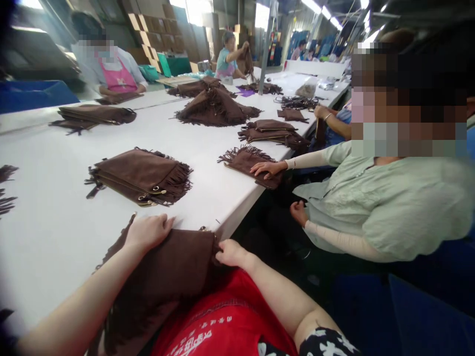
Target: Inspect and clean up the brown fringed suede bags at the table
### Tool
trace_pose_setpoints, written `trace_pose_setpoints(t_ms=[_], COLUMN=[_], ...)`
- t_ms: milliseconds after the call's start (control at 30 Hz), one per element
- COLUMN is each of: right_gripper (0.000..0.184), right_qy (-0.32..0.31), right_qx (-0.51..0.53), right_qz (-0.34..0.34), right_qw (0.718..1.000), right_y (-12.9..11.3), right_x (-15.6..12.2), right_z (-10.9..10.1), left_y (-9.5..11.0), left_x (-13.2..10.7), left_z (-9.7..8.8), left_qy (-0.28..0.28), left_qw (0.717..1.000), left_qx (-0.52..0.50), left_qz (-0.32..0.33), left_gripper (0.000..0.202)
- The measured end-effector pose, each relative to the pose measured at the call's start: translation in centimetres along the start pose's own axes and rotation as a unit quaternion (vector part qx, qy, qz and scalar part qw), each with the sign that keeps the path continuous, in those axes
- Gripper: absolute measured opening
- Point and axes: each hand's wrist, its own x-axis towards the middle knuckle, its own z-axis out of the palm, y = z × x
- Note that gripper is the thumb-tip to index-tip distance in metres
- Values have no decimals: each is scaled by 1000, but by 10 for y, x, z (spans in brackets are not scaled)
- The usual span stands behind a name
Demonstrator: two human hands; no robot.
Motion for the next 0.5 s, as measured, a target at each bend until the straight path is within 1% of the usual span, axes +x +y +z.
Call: trace_pose_setpoints(t_ms=[67,133,200,300,367,433,467,500], right_gripper=[13,19,22,27,29,28,27,28], right_qy=[3,12,25,52,98,154,176,182], right_qx=[17,70,120,132,122,103,99,98], right_qz=[31,61,83,96,111,103,81,43], right_qw=[999,996,989,985,981,977,976,977], right_y=[9,21,36,59,72,74,70,62], right_x=[0,1,0,-6,-10,-12,-12,-11], right_z=[1,0,-6,-25,-41,-54,-58,-59], left_y=[-1,-1,-1,-3,-4,-4,-4,-4], left_x=[2,4,3,2,1,1,1,1], left_z=[6,12,15,15,15,14,14,14], left_qy=[1,8,18,29,31,32,33,34], left_qw=[1000,999,999,999,998,998,997,997], left_qx=[-18,-34,-38,-43,-50,-60,-65,-71], left_qz=[3,1,2,2,1,4,6,8], left_gripper=[58,58,57,56,56,55,54,54])
